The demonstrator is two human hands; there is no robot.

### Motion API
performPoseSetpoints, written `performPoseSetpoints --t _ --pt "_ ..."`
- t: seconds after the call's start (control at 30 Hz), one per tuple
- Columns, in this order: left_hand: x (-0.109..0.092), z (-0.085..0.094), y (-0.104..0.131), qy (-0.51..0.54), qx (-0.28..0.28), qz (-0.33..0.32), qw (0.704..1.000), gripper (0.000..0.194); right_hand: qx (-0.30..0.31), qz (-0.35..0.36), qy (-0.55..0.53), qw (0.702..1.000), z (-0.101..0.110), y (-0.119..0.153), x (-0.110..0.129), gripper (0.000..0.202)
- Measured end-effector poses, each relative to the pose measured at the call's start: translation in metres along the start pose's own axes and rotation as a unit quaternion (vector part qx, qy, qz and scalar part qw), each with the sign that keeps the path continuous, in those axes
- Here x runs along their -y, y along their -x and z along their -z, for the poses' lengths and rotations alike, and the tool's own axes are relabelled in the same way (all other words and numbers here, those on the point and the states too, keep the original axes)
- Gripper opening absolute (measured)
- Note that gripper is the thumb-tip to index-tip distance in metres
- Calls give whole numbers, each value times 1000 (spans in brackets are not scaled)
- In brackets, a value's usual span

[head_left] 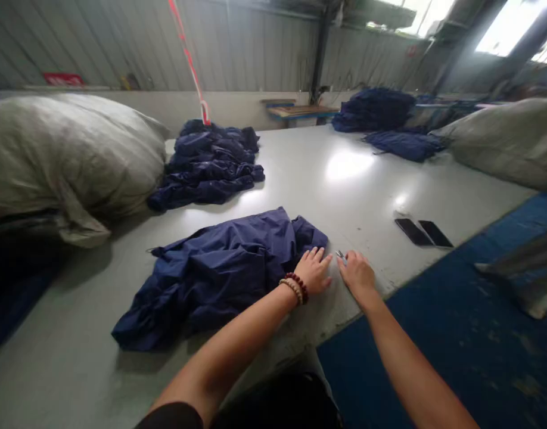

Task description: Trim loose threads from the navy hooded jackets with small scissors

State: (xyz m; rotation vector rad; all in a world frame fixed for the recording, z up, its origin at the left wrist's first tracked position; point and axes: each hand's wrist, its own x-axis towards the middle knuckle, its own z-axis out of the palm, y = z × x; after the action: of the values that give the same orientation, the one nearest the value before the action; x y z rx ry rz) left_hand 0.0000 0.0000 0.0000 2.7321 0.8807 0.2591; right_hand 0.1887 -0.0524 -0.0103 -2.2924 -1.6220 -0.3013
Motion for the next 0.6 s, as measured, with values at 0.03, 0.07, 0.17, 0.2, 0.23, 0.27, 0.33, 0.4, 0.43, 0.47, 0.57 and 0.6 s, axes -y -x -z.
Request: performPoseSetpoints --t 0.03,0.07,0.17,0.2,0.23,0.27,0.33,0.4,0.43,0.47,0.57,0.6 --pt "-5 -4 -10 -1 5 2 1000 75 1 -3 6 1000 2 2 -6 27" --pt "-10 -7 -19 -1 10 2 1000 70 1 -5 7 1000 3 4 -11 27" --pt "-23 -12 -35 -4 20 -9 1000 65 -14 -2 -14 1000 10 15 -20 29" --pt "-28 -9 -35 -6 22 -16 1000 67 -23 4 -31 999 12 20 -20 30" --pt "-32 -4 -31 -7 22 -22 999 69 -35 12 -56 998 15 26 -18 32" --pt "-35 4 -22 -9 17 -26 999 71 -47 23 -86 995 17 32 -13 35" --pt "-39 28 12 -17 -11 -19 1000 68 -71 52 -153 984 19 44 4 44" --pt "-34 62 64 -37 -51 5 998 64 -72 83 -202 973 18 52 28 59" --pt "-27 79 95 -62 -74 33 995 63 -62 96 -218 969 16 54 42 70" --pt "-17 97 127 -97 -99 79 987 65 -43 103 -230 967 13 53 56 85" --pt "36 136 220 -195 -171 333 907 91 69 96 -252 960 1 37 102 133" --pt "57 143 247 -201 -176 429 863 106 123 92 -262 953 -4 29 118 143"
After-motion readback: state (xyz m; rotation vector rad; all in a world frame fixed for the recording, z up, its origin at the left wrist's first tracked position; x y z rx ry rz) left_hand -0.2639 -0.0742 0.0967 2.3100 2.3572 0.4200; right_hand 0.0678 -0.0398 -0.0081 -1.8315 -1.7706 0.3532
